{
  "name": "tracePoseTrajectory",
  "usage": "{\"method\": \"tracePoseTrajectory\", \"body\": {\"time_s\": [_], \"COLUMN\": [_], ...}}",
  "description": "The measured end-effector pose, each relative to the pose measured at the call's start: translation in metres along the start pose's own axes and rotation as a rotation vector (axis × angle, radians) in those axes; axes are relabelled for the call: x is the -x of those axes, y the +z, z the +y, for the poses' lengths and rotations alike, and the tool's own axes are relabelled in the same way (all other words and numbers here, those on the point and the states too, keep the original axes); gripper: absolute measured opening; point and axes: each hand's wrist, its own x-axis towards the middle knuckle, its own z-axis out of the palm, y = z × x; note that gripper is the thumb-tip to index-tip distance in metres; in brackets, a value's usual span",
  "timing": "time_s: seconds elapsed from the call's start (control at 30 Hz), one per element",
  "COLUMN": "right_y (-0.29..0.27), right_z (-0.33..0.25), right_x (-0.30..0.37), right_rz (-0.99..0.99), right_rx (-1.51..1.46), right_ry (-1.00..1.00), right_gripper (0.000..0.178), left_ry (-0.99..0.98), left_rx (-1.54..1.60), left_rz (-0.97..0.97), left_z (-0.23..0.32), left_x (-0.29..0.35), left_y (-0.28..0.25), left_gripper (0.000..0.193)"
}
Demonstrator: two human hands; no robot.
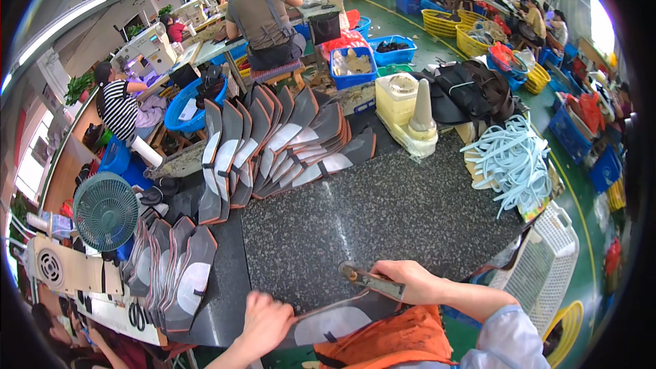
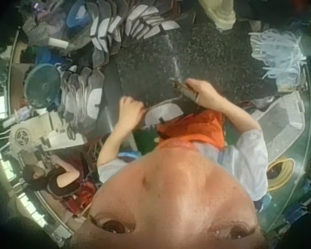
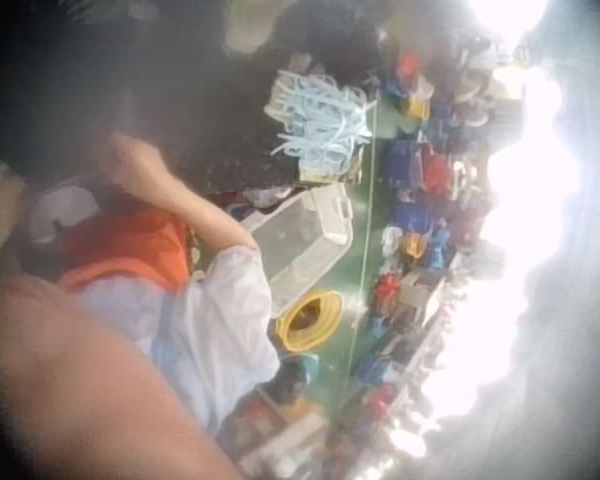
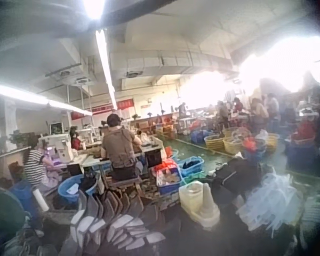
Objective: The person folds the edges of shoe upper components by hand, flattens the folds by tapping them with a hammer, and stacks the finished pieces.
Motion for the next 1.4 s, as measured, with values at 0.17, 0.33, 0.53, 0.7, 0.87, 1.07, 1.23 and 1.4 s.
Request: {"method": "tracePoseTrajectory", "body": {"time_s": [0.17,0.33,0.53,0.7,0.87,1.07,1.23,1.4], "right_y": [0.015,-0.009,-0.056,-0.051,-0.047,-0.05,-0.043,-0.041], "right_z": [-0.003,-0.006,-0.023,-0.004,0.001,0.002,0.012,0.007], "right_x": [-0.004,0.006,0.019,0.02,0.018,0.011,0.004,-0.001], "right_rz": [0.111,0.198,0.175,-0.027,-0.059,-0.061,-0.131,-0.122], "right_rx": [0.065,0.121,0.287,0.443,0.423,0.386,0.523,0.398], "right_ry": [-0.066,-0.021,0.005,0.069,0.147,0.161,0.062,0.147], "right_gripper": [0.022,0.015,0.024,0.024,0.022,0.016,0.024,0.022], "left_ry": [0.509,0.188,0.374,0.366,0.524,0.68,0.601,0.668], "left_rx": [0.313,0.956,0.29,0.29,0.42,-0.405,0.138,-0.108], "left_rz": [0.207,-0.173,0.293,0.279,0.342,0.597,0.422,0.478], "left_z": [0.047,0.067,0.062,0.062,0.052,0.063,0.048,0.047], "left_x": [-0.052,-0.11,-0.123,-0.123,-0.127,-0.107,-0.113,-0.098], "left_y": [0.013,0.052,0.053,0.062,0.069,0.077,0.064,0.073], "left_gripper": [0.034,0.029,0.022,0.022,0.022,0.023,0.028,0.025]}}
